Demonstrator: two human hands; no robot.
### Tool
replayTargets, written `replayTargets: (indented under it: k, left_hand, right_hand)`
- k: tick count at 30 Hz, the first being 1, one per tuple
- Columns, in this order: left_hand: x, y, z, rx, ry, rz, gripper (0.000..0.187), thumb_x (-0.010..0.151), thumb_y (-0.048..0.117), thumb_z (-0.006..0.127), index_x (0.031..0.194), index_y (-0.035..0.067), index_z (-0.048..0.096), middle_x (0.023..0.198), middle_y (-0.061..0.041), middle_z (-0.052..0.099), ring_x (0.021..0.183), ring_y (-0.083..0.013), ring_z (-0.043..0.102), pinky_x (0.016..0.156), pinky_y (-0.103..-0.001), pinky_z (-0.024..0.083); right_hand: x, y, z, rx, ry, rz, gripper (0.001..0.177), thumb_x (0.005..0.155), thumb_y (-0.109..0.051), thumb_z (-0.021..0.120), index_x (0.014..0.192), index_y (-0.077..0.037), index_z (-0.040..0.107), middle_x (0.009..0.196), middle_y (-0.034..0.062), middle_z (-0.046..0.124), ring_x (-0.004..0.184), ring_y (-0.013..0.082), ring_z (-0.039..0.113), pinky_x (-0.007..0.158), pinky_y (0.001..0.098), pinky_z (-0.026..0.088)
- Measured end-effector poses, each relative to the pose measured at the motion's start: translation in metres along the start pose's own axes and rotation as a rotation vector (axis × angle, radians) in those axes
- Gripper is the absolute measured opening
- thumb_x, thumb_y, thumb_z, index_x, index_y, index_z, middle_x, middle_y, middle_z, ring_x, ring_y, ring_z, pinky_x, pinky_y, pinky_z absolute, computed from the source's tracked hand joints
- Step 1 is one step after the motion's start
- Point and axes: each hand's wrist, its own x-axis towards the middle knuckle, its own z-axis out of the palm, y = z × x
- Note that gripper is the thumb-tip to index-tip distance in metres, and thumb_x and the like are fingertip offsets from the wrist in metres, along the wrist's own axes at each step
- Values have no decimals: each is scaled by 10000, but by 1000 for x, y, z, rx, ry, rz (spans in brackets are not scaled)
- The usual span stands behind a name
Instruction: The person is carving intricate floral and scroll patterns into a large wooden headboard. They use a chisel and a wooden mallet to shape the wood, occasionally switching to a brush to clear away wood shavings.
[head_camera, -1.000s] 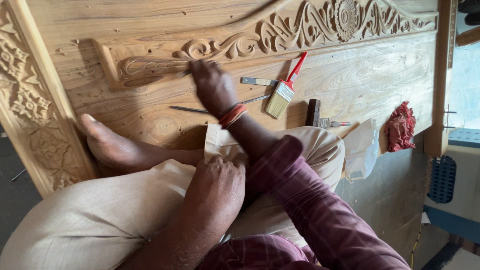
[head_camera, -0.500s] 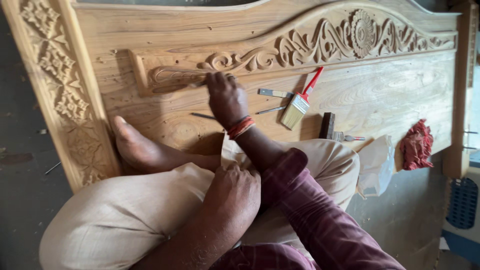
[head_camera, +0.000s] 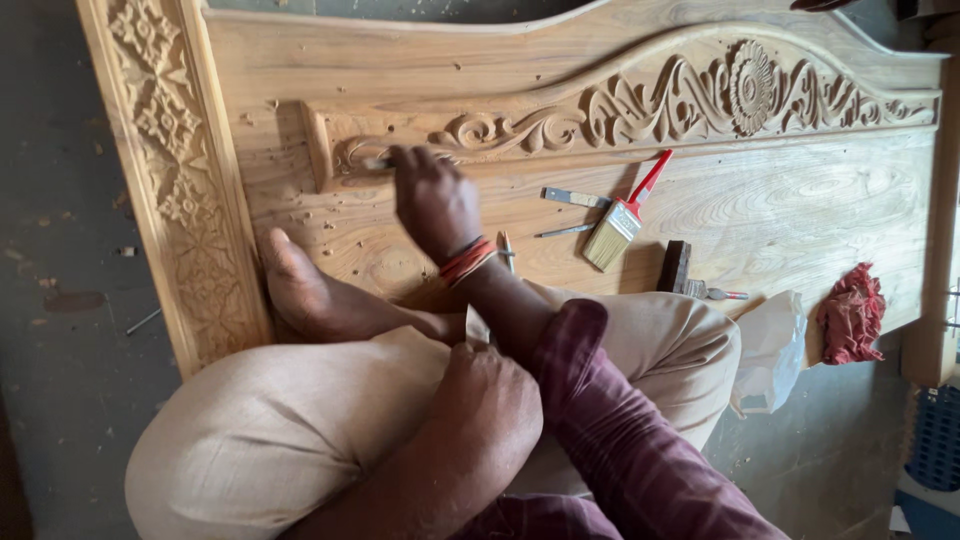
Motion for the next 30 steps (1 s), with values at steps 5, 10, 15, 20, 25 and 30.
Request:
replayTargets:
  k: [5,10,15,20,25,30]
  left_hand:
    - [-8,-5,-4,-14,-39,50,190,937,187,592,886,120,762,864,-81,727,913,-256,682,804,-433,482]
    - [-14,-6,-10,-118,158,-47,197,914,175,596,816,120,758,798,-81,717,874,-255,663,756,-431,486]
    - [-15,-6,-20,-93,136,3,187,892,166,602,784,107,742,763,-93,716,806,-256,678,716,-425,509]
    - [-29,-19,-45,-248,176,-45,194,893,152,592,757,111,724,774,-126,722,771,-268,708,751,-408,542]
    - [-34,-21,-66,-427,574,58,89,872,96,606,833,68,681,791,-122,714,741,-265,709,678,-412,555]
    - [-34,-14,-68,-508,862,170,99,927,113,628,917,18,652,829,-114,687,778,-266,688,682,-409,540]
  right_hand:
    - [8,-17,9,226,15,-22,108,1032,-134,600,1070,-88,691,854,121,725,573,237,665,497,348,520]
    - [10,5,-17,120,258,153,63,979,-198,673,1003,-152,708,815,93,726,662,280,709,585,387,560]
    - [-1,2,-2,0,158,65,89,992,-127,613,1050,-92,671,818,107,706,618,271,679,550,390,535]
    - [6,-17,18,-91,53,-48,107,1014,-120,587,1096,-65,629,831,78,689,580,182,624,467,331,505]
    - [7,-44,17,-15,7,-182,148,1022,-71,569,1131,-82,668,872,80,693,621,174,627,523,334,522]
    - [35,2,-11,686,-50,213,175,986,-167,710,1141,-90,739,919,107,810,752,172,758,668,306,605]
